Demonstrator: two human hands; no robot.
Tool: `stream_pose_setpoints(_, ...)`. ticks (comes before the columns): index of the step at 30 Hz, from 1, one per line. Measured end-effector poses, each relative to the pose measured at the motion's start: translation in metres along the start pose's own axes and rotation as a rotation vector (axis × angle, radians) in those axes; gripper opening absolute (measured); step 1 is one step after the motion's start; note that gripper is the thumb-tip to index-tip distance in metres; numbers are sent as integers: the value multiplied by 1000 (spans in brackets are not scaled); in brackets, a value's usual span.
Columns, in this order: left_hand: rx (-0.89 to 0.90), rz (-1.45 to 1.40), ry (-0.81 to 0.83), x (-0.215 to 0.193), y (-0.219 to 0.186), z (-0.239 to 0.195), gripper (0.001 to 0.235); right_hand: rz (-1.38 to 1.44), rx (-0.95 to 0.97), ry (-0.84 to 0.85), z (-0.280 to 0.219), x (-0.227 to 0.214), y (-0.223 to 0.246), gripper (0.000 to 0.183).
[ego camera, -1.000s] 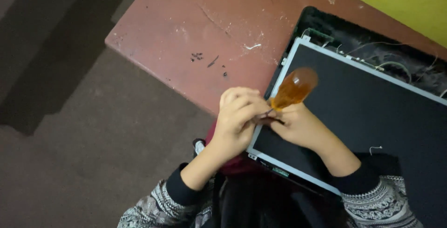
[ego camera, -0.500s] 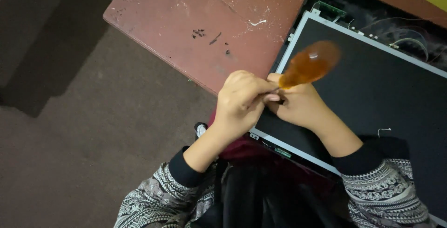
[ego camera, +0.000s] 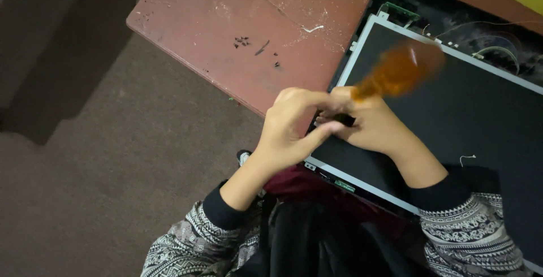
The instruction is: The person uses a screwdriver to remove screws from the frame of a computer monitor resting on their lap. They systematically unscrew fasteners along the edges of the monitor's casing and place the removed screws on the nearby table.
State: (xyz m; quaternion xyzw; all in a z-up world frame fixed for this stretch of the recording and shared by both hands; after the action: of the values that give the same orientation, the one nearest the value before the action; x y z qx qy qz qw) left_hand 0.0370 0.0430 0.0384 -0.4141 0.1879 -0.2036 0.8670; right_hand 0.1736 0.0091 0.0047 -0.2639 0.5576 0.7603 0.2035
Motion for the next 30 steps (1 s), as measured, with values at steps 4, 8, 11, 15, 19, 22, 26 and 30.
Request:
stream_pose_setpoints(4,70,103,-12,12,14,-6,10,-7,13,20,-11,9,-26,18)
stream_pose_setpoints(8,-26,-14,44,14,21,-4,11,183,312,105,-3,10,-21,36)
stream_pose_setpoints(11,11,-72,70,10,8,4,16,193,390,49,1,8,-2,7)
stream_pose_setpoints(15,0,-126,41,9,6,-1,26,220,292,44,1,6,7,26)
stream_pose_setpoints(19,76,37,-54,2,7,2,7,47,308,99,-1,15,-9,22)
stream_pose_setpoints(22,68,50,-44,-2,4,6,4,98,258,47,-3,7,-3,9)
stream_pose_setpoints(26,48,-38,34,2,6,13,13,353,191,-111,-14,12,-32,25)
stream_pose_setpoints(30,10,-403,105,20,46,5,17,212,116,-169,-11,11,-39,20)
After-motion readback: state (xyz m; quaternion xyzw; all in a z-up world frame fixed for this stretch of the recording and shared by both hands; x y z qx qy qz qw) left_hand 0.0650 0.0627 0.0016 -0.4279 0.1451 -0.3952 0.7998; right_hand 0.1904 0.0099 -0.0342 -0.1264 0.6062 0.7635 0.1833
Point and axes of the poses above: each hand's wrist, its own z-axis towards the middle knuckle, its own x-axis out of the palm, y = z × x, the point moved 8 cm from there along z, towards the middle knuckle, and after that the axes turned 2 degrees about x, right-handed, at the moved point
